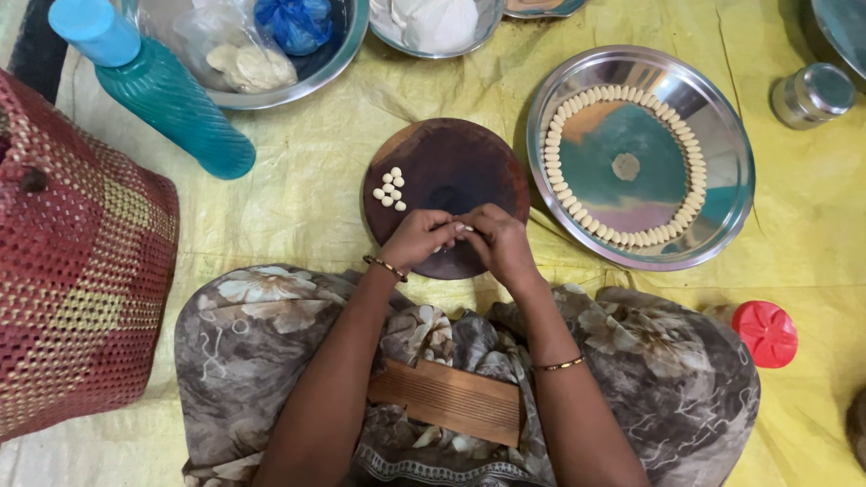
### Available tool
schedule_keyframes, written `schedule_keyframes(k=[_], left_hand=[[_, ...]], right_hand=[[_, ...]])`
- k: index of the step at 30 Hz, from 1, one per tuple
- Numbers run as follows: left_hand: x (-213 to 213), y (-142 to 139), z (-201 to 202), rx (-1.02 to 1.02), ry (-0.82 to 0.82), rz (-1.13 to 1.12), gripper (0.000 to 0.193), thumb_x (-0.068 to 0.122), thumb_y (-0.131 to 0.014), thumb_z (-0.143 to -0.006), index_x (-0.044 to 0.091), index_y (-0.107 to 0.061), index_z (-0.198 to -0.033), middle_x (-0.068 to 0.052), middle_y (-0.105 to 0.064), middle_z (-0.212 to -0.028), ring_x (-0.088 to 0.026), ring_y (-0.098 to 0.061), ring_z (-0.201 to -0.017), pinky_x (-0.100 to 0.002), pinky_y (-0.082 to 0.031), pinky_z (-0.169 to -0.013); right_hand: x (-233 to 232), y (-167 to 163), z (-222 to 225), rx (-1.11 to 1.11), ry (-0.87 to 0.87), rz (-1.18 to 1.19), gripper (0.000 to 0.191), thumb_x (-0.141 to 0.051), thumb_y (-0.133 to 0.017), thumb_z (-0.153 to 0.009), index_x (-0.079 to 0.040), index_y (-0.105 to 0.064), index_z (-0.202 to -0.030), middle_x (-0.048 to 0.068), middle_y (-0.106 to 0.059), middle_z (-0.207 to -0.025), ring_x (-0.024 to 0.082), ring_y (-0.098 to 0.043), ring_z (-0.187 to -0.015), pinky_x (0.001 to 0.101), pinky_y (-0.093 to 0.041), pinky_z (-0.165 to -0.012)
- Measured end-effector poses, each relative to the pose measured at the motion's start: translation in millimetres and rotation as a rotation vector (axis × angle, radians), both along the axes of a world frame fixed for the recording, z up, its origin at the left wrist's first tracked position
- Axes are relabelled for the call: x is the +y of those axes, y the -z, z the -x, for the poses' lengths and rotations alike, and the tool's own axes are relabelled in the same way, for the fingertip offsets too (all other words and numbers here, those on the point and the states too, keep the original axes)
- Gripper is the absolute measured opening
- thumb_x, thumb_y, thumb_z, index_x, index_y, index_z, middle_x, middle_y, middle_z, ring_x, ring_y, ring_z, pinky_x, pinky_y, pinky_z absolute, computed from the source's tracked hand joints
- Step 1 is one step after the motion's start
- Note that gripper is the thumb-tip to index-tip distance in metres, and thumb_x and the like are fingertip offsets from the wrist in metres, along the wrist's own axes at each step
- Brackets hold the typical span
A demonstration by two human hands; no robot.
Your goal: The person rolls a long strip of dough on a wooden board, pinches off small pieces, and rolls them into uniform balls. The finished dough balls are placed in a circular pattern on a metal tray. The person repeats this process continuously.
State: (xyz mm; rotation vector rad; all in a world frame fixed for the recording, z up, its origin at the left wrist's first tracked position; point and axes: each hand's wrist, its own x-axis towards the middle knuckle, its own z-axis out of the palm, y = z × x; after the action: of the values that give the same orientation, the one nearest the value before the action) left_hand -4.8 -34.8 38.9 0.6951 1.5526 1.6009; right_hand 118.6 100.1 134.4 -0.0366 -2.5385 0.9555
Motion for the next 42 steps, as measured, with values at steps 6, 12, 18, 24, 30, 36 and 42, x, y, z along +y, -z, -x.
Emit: schedule_keyframes(k=[6,12,18,24,30,36,42], left_hand=[[-1.7,-3.0,1.1,-0.058,-0.057,-0.106,0.017,0.013,-0.068,-0.098,-0.001,-0.077,-0.097,0.002,-0.071,-0.081,-0.003,-0.059,-0.072,-0.020,-0.048,-0.065],[2.6,-7.7,-6.1,0.092,-0.172,-0.009,0.016,0.013,-0.071,-0.094,-0.002,-0.078,-0.094,-0.001,-0.068,-0.077,-0.004,-0.055,-0.068,-0.023,-0.044,-0.062],[8.3,-3.0,-14.7,0.485,-0.374,0.111,0.031,0.020,-0.075,-0.094,-0.002,-0.072,-0.115,-0.011,-0.071,-0.093,-0.012,-0.063,-0.082,-0.027,-0.050,-0.073],[26.7,0.9,-33.1,0.416,-0.513,-0.080,0.040,0.026,-0.066,-0.101,0.001,-0.064,-0.132,-0.015,-0.068,-0.121,-0.019,-0.068,-0.106,-0.030,-0.056,-0.088],[16.0,-17.5,-35.1,-0.603,-0.330,-0.589,0.056,0.039,-0.048,-0.112,-0.007,-0.055,-0.143,-0.021,-0.065,-0.132,-0.021,-0.061,-0.110,-0.032,-0.052,-0.091],[6.4,-37.8,-36.6,-0.701,-0.265,-0.740,0.050,0.022,-0.050,-0.108,-0.007,-0.044,-0.148,-0.024,-0.052,-0.149,-0.030,-0.053,-0.136,-0.037,-0.047,-0.113],[2.4,-25.0,-37.9,-0.742,-0.292,-0.787,0.044,0.007,-0.053,-0.103,-0.002,-0.046,-0.146,-0.022,-0.050,-0.151,-0.029,-0.053,-0.137,-0.038,-0.046,-0.111]], right_hand=[[3.6,4.7,-1.7,0.030,0.048,0.098,0.011,-0.001,-0.075,-0.086,-0.001,-0.076,-0.097,0.013,-0.072,-0.091,0.026,-0.072,-0.078,0.0353,-0.056,-0.067],[12.5,25.5,1.6,0.056,0.243,0.076,0.006,0.000,-0.074,-0.090,-0.001,-0.076,-0.096,0.012,-0.072,-0.089,0.020,-0.070,-0.071,0.0311,-0.054,-0.060],[34.1,31.1,-1.3,0.077,0.432,0.289,0.020,-0.004,-0.079,-0.087,0.001,-0.074,-0.105,0.005,-0.072,-0.082,0.009,-0.060,-0.066,0.0280,-0.049,-0.058],[5.2,25.0,-0.3,-0.028,0.340,0.418,0.015,-0.007,-0.086,-0.084,0.001,-0.077,-0.094,0.005,-0.071,-0.077,0.008,-0.057,-0.065,0.0266,-0.047,-0.060],[-21.5,11.2,-0.1,0.028,0.098,0.500,0.016,0.000,-0.072,-0.092,0.000,-0.077,-0.107,0.005,-0.074,-0.091,0.010,-0.068,-0.081,0.0256,-0.054,-0.072],[-30.9,4.4,0.9,-0.011,0.037,0.461,0.014,0.000,-0.073,-0.088,0.002,-0.076,-0.102,0.008,-0.071,-0.093,0.014,-0.068,-0.084,0.0264,-0.055,-0.072],[-21.0,15.0,-0.5,-0.001,0.150,0.846,0.013,-0.003,-0.068,-0.096,0.001,-0.074,-0.107,0.002,-0.076,-0.094,0.008,-0.068,-0.087,0.0232,-0.056,-0.079]])
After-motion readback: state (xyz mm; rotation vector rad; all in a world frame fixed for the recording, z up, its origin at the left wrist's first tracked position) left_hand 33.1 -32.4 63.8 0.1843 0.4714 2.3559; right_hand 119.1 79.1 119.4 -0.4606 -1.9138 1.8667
